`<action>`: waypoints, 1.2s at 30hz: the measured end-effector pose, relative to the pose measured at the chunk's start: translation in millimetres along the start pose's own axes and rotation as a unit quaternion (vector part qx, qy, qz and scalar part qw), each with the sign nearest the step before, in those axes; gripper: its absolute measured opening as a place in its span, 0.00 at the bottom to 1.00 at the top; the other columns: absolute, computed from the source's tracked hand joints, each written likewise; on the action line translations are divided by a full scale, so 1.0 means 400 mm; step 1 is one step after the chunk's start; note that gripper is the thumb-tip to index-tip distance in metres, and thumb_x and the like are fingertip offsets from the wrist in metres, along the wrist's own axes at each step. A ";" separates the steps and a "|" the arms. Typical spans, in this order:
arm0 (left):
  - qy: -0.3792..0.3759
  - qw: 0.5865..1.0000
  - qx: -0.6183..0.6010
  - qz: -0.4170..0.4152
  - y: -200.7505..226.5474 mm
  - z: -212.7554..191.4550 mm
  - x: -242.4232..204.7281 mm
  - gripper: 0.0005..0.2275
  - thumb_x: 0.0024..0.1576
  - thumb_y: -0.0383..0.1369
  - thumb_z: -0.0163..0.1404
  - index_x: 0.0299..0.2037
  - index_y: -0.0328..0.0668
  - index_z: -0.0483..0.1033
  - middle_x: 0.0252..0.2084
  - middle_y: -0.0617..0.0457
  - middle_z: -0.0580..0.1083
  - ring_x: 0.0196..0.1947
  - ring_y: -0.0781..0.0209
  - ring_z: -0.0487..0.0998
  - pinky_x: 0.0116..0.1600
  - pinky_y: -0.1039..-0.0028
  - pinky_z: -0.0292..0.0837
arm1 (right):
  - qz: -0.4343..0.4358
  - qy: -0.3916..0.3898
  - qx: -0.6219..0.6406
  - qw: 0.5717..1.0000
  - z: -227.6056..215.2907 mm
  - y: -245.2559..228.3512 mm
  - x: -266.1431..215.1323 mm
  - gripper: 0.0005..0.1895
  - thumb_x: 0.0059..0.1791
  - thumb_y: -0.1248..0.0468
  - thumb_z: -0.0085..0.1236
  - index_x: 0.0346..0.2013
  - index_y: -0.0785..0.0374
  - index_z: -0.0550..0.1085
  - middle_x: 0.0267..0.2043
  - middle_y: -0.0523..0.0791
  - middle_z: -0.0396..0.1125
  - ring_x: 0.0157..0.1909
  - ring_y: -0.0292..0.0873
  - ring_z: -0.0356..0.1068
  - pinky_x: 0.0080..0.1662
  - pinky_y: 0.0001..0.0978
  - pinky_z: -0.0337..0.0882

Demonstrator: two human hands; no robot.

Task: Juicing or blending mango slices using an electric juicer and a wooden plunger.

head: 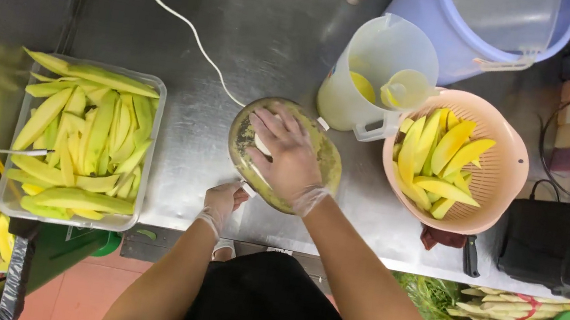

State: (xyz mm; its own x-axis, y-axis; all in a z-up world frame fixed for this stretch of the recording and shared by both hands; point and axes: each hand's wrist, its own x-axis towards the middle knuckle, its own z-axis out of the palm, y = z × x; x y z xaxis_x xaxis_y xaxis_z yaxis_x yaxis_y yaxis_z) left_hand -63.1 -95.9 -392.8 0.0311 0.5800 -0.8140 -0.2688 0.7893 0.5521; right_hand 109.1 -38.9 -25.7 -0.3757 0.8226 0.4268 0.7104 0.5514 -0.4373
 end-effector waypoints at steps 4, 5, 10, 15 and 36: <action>0.031 0.998 -0.022 -0.043 0.029 0.004 -0.048 0.12 0.63 0.36 0.50 0.43 0.31 0.75 0.38 0.45 0.81 0.40 0.53 0.84 0.47 0.69 0.77 | 0.119 0.153 0.039 0.980 -0.031 0.016 -0.170 0.19 0.48 0.67 0.62 0.53 0.66 0.76 0.61 0.51 0.69 0.67 0.57 0.65 0.65 0.49 0.68; 0.026 0.996 -0.065 -0.047 0.040 0.017 -0.045 0.13 0.64 0.35 0.48 0.44 0.27 0.72 0.40 0.42 0.80 0.42 0.49 0.84 0.51 0.66 0.80 | 0.171 0.199 0.044 0.964 -0.041 0.040 -0.225 0.17 0.49 0.69 0.59 0.53 0.66 0.76 0.61 0.52 0.70 0.67 0.56 0.66 0.65 0.46 0.71; 0.054 0.981 -0.121 -0.145 0.091 0.040 -0.084 0.14 0.63 0.38 0.49 0.51 0.36 0.70 0.47 0.48 0.77 0.50 0.54 0.78 0.63 0.63 0.71 | 0.372 0.204 0.021 0.905 -0.099 0.184 -0.557 0.09 0.49 0.68 0.60 0.44 0.66 0.79 0.51 0.51 0.74 0.55 0.53 0.74 0.56 0.40 0.73; 0.098 0.986 -0.075 -0.116 0.192 0.145 -0.268 0.15 0.62 0.40 0.50 0.52 0.38 0.72 0.46 0.51 0.78 0.51 0.57 0.78 0.65 0.63 0.66 | 0.490 0.175 0.095 0.849 -0.087 0.235 -0.742 0.09 0.49 0.65 0.59 0.42 0.66 0.81 0.45 0.51 0.76 0.45 0.50 0.77 0.50 0.36 0.74; 0.274 0.570 0.480 0.608 0.414 0.471 -0.598 0.24 0.58 0.28 0.59 0.66 0.34 0.71 0.67 0.37 0.68 0.64 0.34 0.67 0.68 0.52 0.61 | 0.445 -0.045 0.477 0.757 0.265 0.333 -0.626 0.14 0.50 0.59 0.64 0.36 0.70 0.79 0.28 0.42 0.71 0.29 0.35 0.68 0.36 0.28 0.70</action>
State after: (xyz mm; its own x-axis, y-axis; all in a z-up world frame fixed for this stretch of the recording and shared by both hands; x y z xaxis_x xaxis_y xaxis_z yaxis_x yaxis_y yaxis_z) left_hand 66.5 -65.8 -72.7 0.0082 0.8734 0.4869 0.8875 -0.2307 0.3989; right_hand 234.8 -156.5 -274.8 -0.0703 0.9099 -0.4088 -0.0300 -0.4115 -0.9109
